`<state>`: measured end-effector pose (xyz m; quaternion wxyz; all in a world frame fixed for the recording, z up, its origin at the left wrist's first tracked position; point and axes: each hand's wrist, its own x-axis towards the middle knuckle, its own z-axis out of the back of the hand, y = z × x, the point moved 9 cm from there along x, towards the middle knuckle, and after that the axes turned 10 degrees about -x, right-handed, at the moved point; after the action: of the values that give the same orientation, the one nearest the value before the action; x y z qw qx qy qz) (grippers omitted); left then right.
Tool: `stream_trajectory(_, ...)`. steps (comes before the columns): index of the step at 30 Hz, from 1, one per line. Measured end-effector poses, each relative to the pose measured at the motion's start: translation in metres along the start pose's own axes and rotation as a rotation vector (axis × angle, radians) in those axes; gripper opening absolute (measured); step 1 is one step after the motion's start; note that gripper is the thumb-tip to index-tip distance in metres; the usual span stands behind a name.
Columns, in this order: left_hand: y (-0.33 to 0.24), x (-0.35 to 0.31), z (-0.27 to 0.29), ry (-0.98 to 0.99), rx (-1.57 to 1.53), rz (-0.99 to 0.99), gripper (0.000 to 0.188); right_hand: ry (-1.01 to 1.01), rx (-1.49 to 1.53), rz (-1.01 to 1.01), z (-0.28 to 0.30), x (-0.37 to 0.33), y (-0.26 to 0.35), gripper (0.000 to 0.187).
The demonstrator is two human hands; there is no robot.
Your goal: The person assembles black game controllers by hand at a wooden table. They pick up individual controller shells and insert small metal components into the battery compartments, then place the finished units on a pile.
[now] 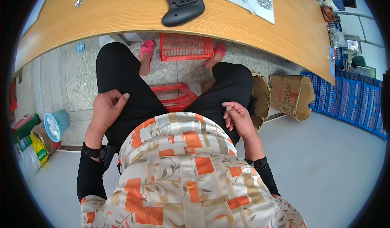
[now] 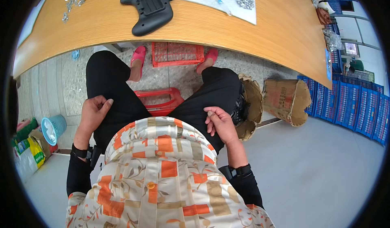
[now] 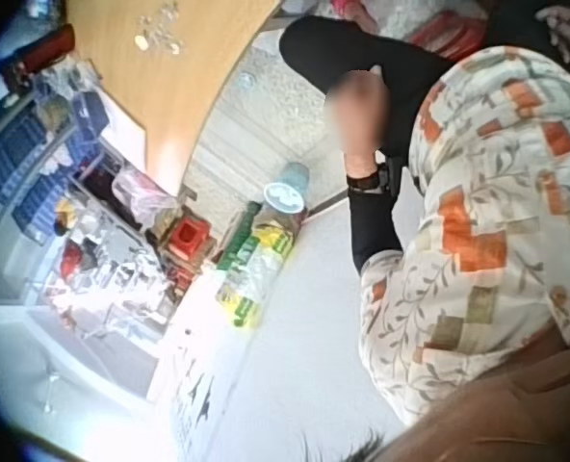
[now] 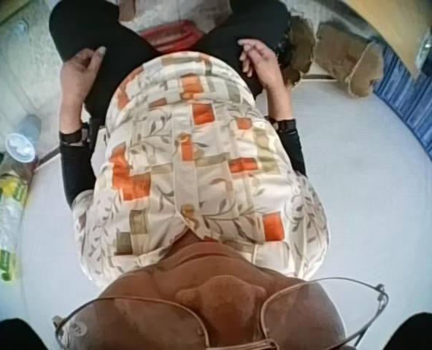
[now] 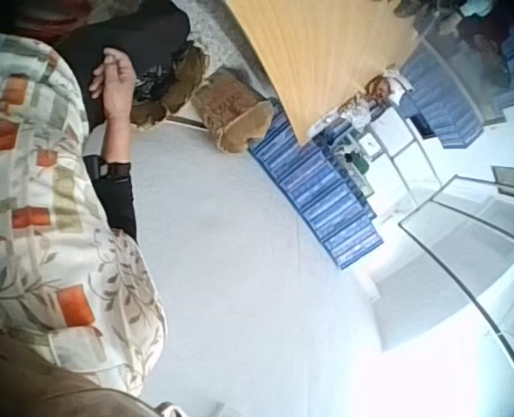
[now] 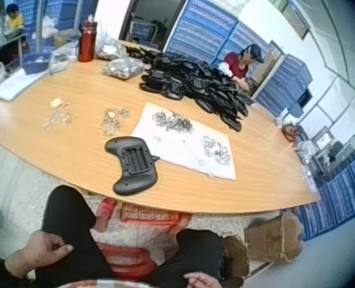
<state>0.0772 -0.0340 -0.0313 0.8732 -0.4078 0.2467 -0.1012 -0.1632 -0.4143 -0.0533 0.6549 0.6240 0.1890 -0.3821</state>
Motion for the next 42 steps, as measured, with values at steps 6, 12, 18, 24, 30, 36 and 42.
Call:
stream_trajectory(6, -0.008, -0.004, -0.005, -0.030, -0.007, -0.033, 0.032, 0.028, 0.012, 0.013, 0.005, 0.002, 0.005, 0.024)
stream_trajectory(12, -0.010, -0.005, -0.009, -0.002, 0.018, 0.001, 0.038, 0.054, 0.059, 0.062, 0.008, 0.002, 0.000, 0.023)
stream_trajectory(18, -0.017, -0.017, -0.006, 0.020, 0.022, 0.033, 0.039, 0.044, 0.024, 0.124, 0.011, 0.002, 0.020, 0.022)
stream_trajectory(24, -0.057, -0.035, -0.007, -0.072, 0.217, -0.113, 0.028, -0.084, -0.187, 0.399, 0.038, 0.009, 0.089, 0.022)
stream_trajectory(30, -0.095, -0.001, -0.107, 0.486, 0.340, -0.308, 0.029, -0.279, -0.352, 0.642, 0.041, 0.020, 0.131, 0.026)
stream_trajectory(36, 0.055, 0.052, -0.283, 1.185, 0.021, 0.300, 0.060, -0.528, -0.740, 1.163, 0.043, -0.023, 0.265, 0.027)
stream_trajectory(42, 0.041, 0.047, -0.281, 1.232, -0.255, 0.628, 0.058, -0.847, -0.796, 1.052, 0.134, 0.022, 0.312, 0.024)
